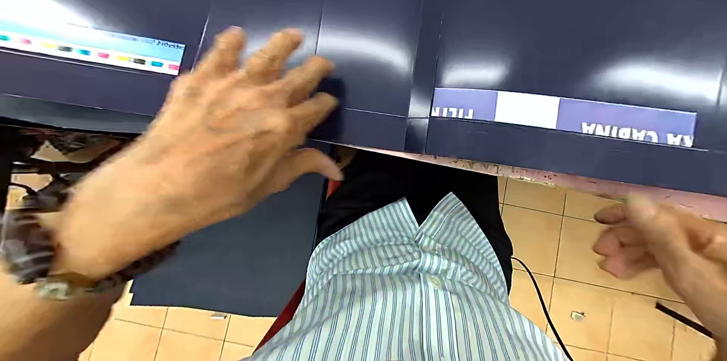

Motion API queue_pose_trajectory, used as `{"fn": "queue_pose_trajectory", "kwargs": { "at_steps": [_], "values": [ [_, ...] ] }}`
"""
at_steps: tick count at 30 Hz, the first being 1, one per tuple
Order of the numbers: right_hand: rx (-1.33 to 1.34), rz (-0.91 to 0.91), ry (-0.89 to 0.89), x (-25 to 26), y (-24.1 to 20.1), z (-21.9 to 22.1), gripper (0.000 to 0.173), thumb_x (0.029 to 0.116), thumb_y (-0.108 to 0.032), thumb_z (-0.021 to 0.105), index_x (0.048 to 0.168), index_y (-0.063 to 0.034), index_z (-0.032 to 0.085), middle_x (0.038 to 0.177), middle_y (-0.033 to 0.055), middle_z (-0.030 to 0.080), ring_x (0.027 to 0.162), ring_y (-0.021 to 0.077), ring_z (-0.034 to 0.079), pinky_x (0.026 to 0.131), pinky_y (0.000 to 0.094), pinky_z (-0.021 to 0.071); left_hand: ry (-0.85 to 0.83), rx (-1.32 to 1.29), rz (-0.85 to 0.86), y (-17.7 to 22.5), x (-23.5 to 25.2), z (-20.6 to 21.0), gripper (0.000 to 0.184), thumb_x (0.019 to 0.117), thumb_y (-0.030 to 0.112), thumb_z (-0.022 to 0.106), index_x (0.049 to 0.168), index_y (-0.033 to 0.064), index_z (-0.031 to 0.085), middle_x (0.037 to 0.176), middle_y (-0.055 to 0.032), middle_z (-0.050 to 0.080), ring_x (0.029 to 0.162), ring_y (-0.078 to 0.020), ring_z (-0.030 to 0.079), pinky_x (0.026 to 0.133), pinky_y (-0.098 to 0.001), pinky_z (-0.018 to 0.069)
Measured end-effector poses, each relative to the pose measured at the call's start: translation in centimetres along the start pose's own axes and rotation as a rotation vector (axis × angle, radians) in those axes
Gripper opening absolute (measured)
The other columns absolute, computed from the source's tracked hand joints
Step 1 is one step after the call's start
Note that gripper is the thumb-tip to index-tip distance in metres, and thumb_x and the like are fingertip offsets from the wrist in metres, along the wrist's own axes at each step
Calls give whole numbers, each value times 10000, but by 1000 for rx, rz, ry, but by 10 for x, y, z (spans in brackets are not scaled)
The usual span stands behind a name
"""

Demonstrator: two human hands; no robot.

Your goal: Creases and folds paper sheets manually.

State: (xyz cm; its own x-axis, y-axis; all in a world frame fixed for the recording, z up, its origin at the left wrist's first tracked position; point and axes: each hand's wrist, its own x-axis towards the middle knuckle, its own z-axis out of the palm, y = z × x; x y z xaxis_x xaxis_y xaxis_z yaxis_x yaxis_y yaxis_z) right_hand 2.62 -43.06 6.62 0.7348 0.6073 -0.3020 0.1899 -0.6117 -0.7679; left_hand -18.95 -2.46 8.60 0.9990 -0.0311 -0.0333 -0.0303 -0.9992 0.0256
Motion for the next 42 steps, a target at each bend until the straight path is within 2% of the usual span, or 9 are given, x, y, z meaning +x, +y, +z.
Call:
{"fn": "queue_pose_trajectory", "kwargs": {
  "at_steps": [4,8,10,20,23,30,37,39,42],
  "values": [
    [-575,-525,452,-4,-21,32,387,1093,-295,473,951,13,659,704,138,613,608,163,573,561,309,450,181,-143,77,62,38,41,603,1028,504,484,1464,91,545,1534,-207,489,1460,-432,400,1163,-667,295],
    [-634,-826,399,51,-32,74,592,1023,-508,561,1407,-58,591,1361,219,597,1277,401,512,1068,558,337,303,-108,83,78,54,63,471,1060,374,486,1390,68,625,1434,-156,611,1376,-343,539,1141,-604,347],
    [-631,-848,283,65,-21,84,720,1011,-580,520,1449,-9,542,1472,219,559,1434,402,454,1201,613,262,355,-122,83,77,51,66,435,1054,358,516,1349,74,663,1387,-139,651,1346,-314,573,1136,-521,387],
    [-618,-904,401,66,-16,93,449,1081,-363,501,1240,12,689,1221,205,717,1237,339,641,1158,510,365,549,-41,-90,75,21,82,333,1057,344,532,1188,106,725,1210,-112,735,1197,-256,652,1043,-498,379],
    [-625,-817,334,67,-33,82,471,1102,-327,442,1395,19,571,1182,222,716,1116,346,686,1115,526,394,406,-125,-82,68,31,55,376,1072,318,462,1139,56,723,1159,-129,742,1065,-258,699,977,-519,408],
    [-658,-705,165,106,-56,61,589,1075,-413,476,1503,-10,453,973,192,670,831,370,634,845,613,402,210,-351,-224,42,62,30,357,1028,443,521,1020,123,677,771,-38,642,647,-224,620,545,-435,426],
    [-643,-682,180,133,-50,66,661,989,-580,531,1419,-80,577,1121,248,601,1024,470,546,798,613,360,280,-94,-204,60,77,25,327,1007,289,615,1132,-14,606,1128,-273,581,1024,-482,565,765,-572,434],
    [-608,-705,213,135,-52,73,600,986,-547,555,1385,-105,626,1129,213,629,1036,434,560,807,593,369,418,-67,6,95,69,44,264,1016,77,528,1220,-57,629,1262,-306,605,1139,-470,586,900,-558,453],
    [-599,-725,206,135,-56,80,557,994,-500,567,1367,-95,649,1123,170,638,1026,380,563,804,538,378,417,-86,110,117,68,83,477,1065,272,527,1428,-36,544,1429,-242,575,1346,-375,546,1154,-476,385]
  ]
}}
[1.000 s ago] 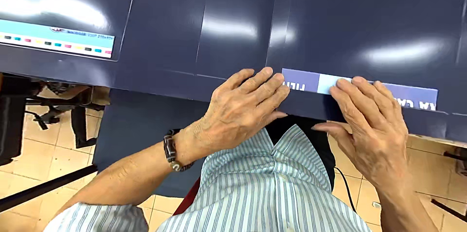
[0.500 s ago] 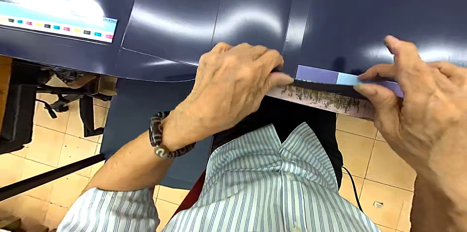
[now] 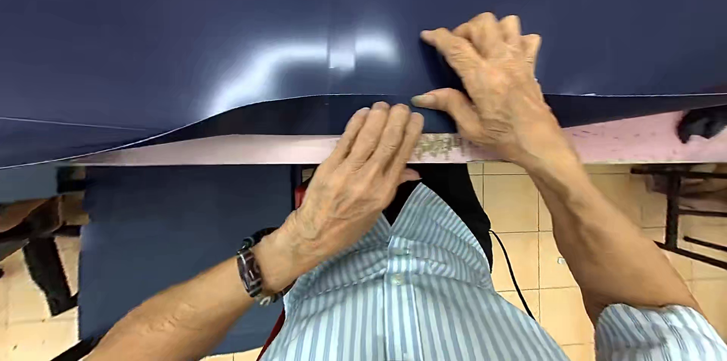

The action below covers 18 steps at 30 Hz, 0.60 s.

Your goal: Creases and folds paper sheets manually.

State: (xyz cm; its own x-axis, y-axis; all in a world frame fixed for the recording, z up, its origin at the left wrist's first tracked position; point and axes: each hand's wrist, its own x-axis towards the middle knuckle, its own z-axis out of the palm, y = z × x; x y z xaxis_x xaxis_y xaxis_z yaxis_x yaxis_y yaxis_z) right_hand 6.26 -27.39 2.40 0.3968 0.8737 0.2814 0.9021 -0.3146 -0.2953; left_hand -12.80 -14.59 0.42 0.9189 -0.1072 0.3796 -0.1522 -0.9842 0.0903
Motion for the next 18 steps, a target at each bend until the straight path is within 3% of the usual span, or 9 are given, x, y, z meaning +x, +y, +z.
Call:
{"fn": "queue_pose_trajectory", "kwargs": {
  "at_steps": [4,5,7,9,11,12,14,16,18],
  "values": [
    [-207,-116,-96,-28,-14,-52,447,1055,-331,550,1400,-53,605,1056,175,678,922,361,637,756,488,452,-16,106,4,-7,-6,0,649,1050,462,505,1470,-32,489,1412,-238,584,1309,-368,571,1131,-478,393],
    [-271,-136,-85,-45,-10,-73,477,1061,-324,542,1462,-67,559,1060,180,687,918,360,645,778,497,459,-26,137,2,-9,-6,-3,659,1047,492,490,1447,-31,513,1382,-240,607,1279,-370,599,1108,-480,420],
    [-356,-56,-74,-87,15,-109,539,1069,-403,504,1538,-138,479,1214,201,656,1094,387,616,960,560,426,-49,180,3,-11,-3,-7,682,1038,547,461,1433,-4,534,1316,-254,638,1219,-389,632,1051,-492,468],
    [-380,37,-81,-115,49,-127,554,1082,-452,432,1522,-120,488,1235,249,662,1124,441,632,990,621,425,-81,226,5,-5,4,-8,689,1038,591,411,1503,88,482,1214,-278,638,1152,-436,632,985,-533,474],
    [-351,64,-100,-123,74,-124,499,1095,-399,411,1438,-63,546,1142,256,684,1044,458,664,911,619,475,-87,253,11,2,11,-6,697,1039,603,386,1525,108,462,1103,-302,624,1040,-479,626,917,-569,466],
    [-305,56,-100,-119,80,-121,469,1097,-369,427,1377,-27,582,1051,256,696,940,459,682,814,613,500,-97,258,7,4,14,-7,703,1040,610,373,1517,103,466,1077,-304,621,1011,-485,627,890,-572,473],
    [-188,102,-155,-104,92,-119,535,1074,-432,443,1364,-5,581,953,202,697,774,394,678,665,586,518,-118,204,-7,6,19,-10,722,1035,614,379,1484,62,500,1063,-307,607,983,-498,609,822,-572,469],
    [-123,183,-192,-92,104,-111,657,1010,-540,523,1347,22,560,928,206,672,732,393,643,642,600,490,-129,123,-2,8,21,-10,770,1029,611,399,1427,-37,515,1161,-322,595,1077,-503,585,890,-571,464],
    [-131,330,-260,-77,102,-103,710,936,-546,654,1322,35,519,998,255,629,859,488,630,689,676,445,-119,63,31,13,26,-4,842,1018,629,394,1362,-128,522,1323,-345,576,1222,-483,576,1023,-536,460]
  ]
}}
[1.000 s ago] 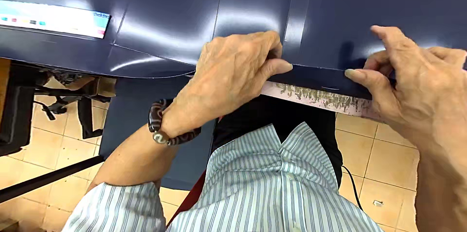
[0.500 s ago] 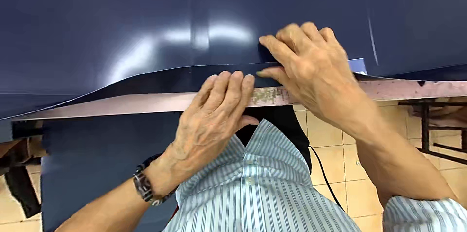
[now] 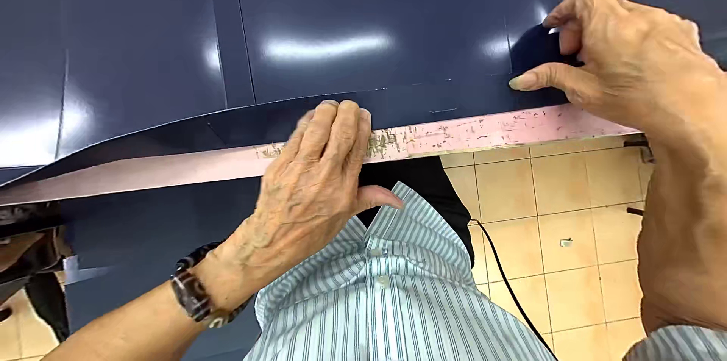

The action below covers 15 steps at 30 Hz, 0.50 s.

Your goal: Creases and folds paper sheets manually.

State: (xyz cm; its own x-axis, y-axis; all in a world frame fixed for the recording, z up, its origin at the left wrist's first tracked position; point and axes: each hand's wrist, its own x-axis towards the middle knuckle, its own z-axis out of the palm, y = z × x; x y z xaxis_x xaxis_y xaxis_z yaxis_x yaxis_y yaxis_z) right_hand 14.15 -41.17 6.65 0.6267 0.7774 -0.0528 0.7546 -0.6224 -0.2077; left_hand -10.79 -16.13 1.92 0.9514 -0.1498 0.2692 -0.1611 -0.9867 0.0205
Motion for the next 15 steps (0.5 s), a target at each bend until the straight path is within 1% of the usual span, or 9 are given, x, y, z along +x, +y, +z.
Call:
{"fn": "queue_pose_trajectory", "kwargs": {
  "at_steps": [2,4,5,8,10,11,12,13,15],
  "values": [
    [-16,95,-48,9,-6,-2,739,888,-518,740,1327,24,494,1082,266,606,964,499,616,736,682,434,0,-72,45,12,14,7,875,1011,657,379,1357,-134,518,1369,-368,531,1258,-504,538,1057,-582,414],
    [-35,65,-18,9,-5,1,744,880,-531,738,1299,43,516,1073,282,606,999,515,605,774,672,435,2,-137,116,33,33,20,863,1012,665,368,1411,-88,510,1415,-355,507,1327,-504,499,1112,-680,317],
    [-56,28,34,8,-5,3,727,884,-540,724,1267,52,546,1051,288,618,1004,525,597,794,666,425,31,-147,150,44,43,28,863,1012,665,363,1427,-76,513,1433,-329,517,1344,-476,500,1125,-679,291],
    [-191,-72,301,-15,-25,11,544,952,-408,694,1234,49,602,1116,294,648,1095,538,574,896,671,388,75,-21,182,61,68,39,896,1003,688,339,1446,-76,490,1398,-280,556,1261,-416,560,1090,-601,347],
    [-251,-94,543,-46,-42,21,354,1021,-253,637,1280,-11,637,1198,242,650,1143,451,580,962,602,395,85,35,157,64,76,38,925,973,731,348,1422,-58,524,1317,-241,602,1140,-374,592,1001,-553,370],
    [-232,-59,680,-61,-47,30,279,1018,-221,650,1221,-33,685,1144,202,674,1115,390,598,981,552,409,90,35,146,65,79,39,933,958,745,366,1421,-48,532,1281,-229,615,1100,-366,594,974,-548,368],
    [-213,15,798,-72,-47,39,197,1010,-210,661,1081,-32,710,1015,174,683,1032,346,611,953,505,418,92,36,143,65,81,39,942,949,753,370,1430,-41,529,1264,-223,619,1089,-364,591,963,-553,364],
    [-204,116,849,-79,-44,47,209,1021,-205,639,962,-13,695,886,169,650,939,335,596,900,479,403,85,36,145,65,82,40,945,946,757,365,1441,-34,519,1268,-219,612,1093,-364,582,959,-558,353],
    [-138,296,753,-86,-35,56,325,1061,-226,564,920,41,687,822,208,606,899,377,561,888,504,383,64,15,146,63,83,40,941,949,756,354,1460,-20,504,1320,-212,592,1125,-368,571,970,-573,342]
  ]
}}
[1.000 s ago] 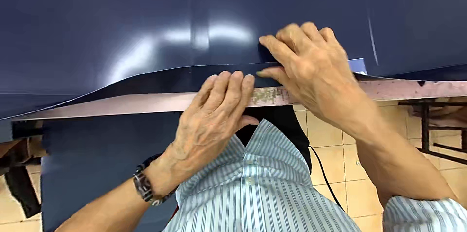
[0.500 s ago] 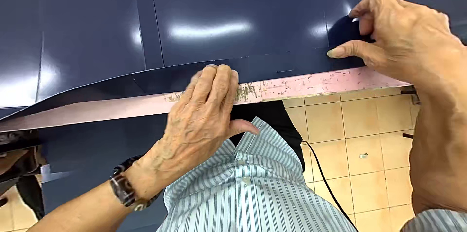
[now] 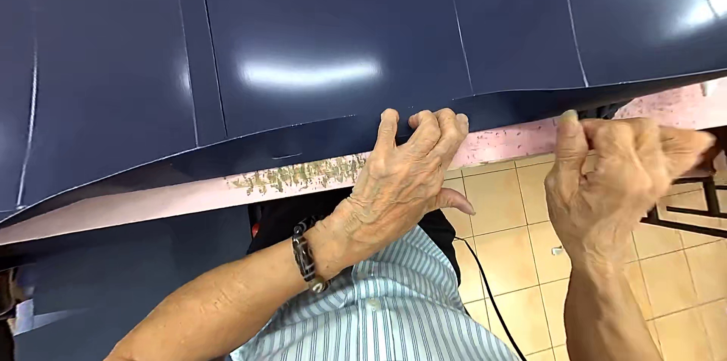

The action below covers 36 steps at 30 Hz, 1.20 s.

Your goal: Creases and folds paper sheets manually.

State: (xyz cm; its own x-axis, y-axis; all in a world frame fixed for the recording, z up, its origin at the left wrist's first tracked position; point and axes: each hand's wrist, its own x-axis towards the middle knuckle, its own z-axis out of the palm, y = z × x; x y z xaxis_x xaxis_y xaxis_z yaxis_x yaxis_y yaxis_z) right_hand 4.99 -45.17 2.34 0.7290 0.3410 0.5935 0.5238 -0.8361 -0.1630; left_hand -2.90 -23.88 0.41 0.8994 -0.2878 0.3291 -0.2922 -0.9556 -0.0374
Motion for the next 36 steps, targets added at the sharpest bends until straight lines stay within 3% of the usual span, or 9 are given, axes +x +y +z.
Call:
{"fn": "queue_pose_trajectory", "kwargs": {
  "at_steps": [3,7,9,13,19,26,30,33,36],
  "values": [
    [143,108,-114,2,-1,10,392,1082,-256,509,912,58,672,856,214,618,932,358,558,906,487,383,15,-48,-10,0,-1,3,941,933,763,376,1442,-13,535,1342,-192,605,1088,-358,583,950,-563,351],
    [506,240,-44,10,-19,15,285,1051,-270,569,957,-25,680,906,26,640,957,85,577,912,299,422,37,-75,-21,-2,1,2,913,923,753,420,1419,-2,557,1329,-166,614,1074,-331,582,944,-531,352],
    [582,232,-72,13,-24,14,234,1029,-274,610,999,-55,689,952,-8,662,989,53,583,911,266,450,31,-54,-23,-1,3,2,925,913,769,407,1423,13,560,1329,-159,611,1051,-325,574,921,-521,346],
    [513,154,-258,17,-26,21,255,951,-343,703,1001,-94,727,917,8,704,988,139,605,993,451,373,9,-27,-47,3,5,1,942,904,793,381,1425,31,565,1327,-161,603,1045,-335,565,921,-534,337],
    [484,96,-270,16,-26,23,201,969,-277,673,930,-84,711,818,-5,658,945,158,571,931,435,349,-9,-37,-68,5,9,-1,965,894,806,371,1448,36,544,1350,-158,592,1065,-339,566,922,-552,339],
    [381,1,-199,11,-35,29,159,969,-166,654,936,-13,679,785,69,627,833,200,552,852,421,380,-7,7,-36,6,10,-1,839,956,698,419,1459,38,537,1359,-169,577,1064,-339,550,881,-521,342],
    [240,-93,-173,12,-40,28,184,972,-145,639,904,25,651,753,133,618,787,284,562,810,451,391,76,-39,-36,-9,-38,1,628,1041,469,487,1515,57,480,1551,-121,494,1393,-302,484,1127,-520,329],
    [172,-142,-172,14,-44,28,197,974,-136,630,911,49,649,788,184,632,803,355,577,782,483,410,73,63,-189,-32,-101,-17,611,1043,496,484,1519,113,464,1568,-77,475,1362,-321,471,1019,-520,346],
    [71,-205,-197,16,-48,23,228,984,-126,606,896,82,640,816,245,627,838,439,595,754,527,447,23,113,-333,-55,-145,-36,673,1032,600,414,1521,142,476,1483,-185,516,1229,-428,525,931,-592,359]
  ]
}}
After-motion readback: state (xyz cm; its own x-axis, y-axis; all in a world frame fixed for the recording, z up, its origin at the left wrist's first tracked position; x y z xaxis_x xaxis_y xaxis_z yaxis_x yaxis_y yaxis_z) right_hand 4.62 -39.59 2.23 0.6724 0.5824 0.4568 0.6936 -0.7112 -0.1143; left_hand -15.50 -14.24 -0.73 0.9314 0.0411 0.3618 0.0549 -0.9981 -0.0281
